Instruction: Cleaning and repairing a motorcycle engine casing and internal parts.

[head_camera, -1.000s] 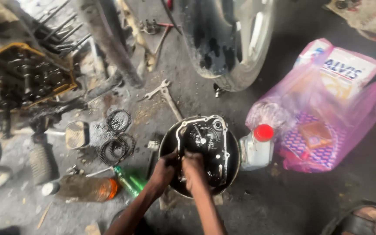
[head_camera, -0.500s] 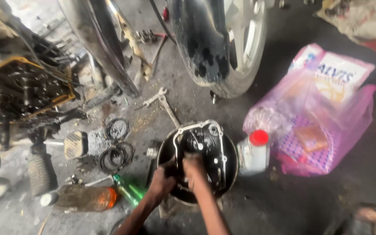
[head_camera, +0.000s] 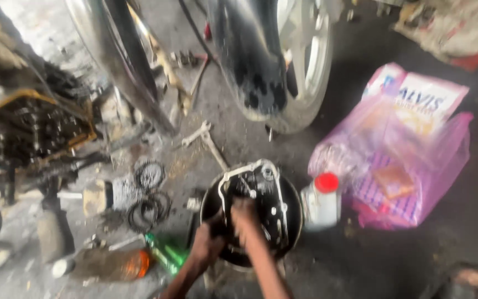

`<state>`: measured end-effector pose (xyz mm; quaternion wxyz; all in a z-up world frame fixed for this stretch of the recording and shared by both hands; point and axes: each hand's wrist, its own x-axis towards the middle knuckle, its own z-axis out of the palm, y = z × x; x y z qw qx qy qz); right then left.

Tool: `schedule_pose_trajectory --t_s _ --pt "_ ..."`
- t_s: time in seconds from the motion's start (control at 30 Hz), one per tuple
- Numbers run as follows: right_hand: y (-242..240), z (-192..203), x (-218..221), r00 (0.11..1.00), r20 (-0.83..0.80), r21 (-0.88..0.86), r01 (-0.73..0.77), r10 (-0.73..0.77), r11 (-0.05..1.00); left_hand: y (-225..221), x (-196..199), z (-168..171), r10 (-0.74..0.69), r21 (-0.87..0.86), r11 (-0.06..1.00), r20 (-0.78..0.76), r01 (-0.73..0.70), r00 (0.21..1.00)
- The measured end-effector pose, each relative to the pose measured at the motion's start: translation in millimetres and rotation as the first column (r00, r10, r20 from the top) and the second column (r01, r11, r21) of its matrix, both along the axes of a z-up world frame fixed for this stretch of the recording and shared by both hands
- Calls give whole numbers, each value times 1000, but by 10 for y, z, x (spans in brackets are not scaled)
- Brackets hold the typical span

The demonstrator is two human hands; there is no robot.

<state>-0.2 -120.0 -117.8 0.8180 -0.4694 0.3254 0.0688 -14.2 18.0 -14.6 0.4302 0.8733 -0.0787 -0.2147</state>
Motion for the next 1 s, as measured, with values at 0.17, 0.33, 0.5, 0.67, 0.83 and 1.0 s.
schedule_pose_trajectory --t_s 0.17,0.33,0.5,0.67,0.83,1.0 --pt "-117 840 -56 994 -109 -216 -49 26 975 -181 74 62 -52 -176 982 86 66 995" --pt "-72 683 -225 998 20 -37 -62 63 997 -137 -150 197 93 8 996 -189 -93 978" --pt "-28 475 -123 997 35 -29 63 -62 998 1 -52 -204 169 -360 899 -239 -249 956" --pt "239 -164 -234 968 -250 -400 -75 -30 913 -325 75 244 -37 -43 998 39 39 999" --pt "-89 323 -282 992 -32 16 -118 118 993 -34 -26 -52 -121 8 992 217 123 969" --pt "-3 566 -327 970 -206 -100 -150 127 984 -198 24 140 -73 85 995 198 57 977"
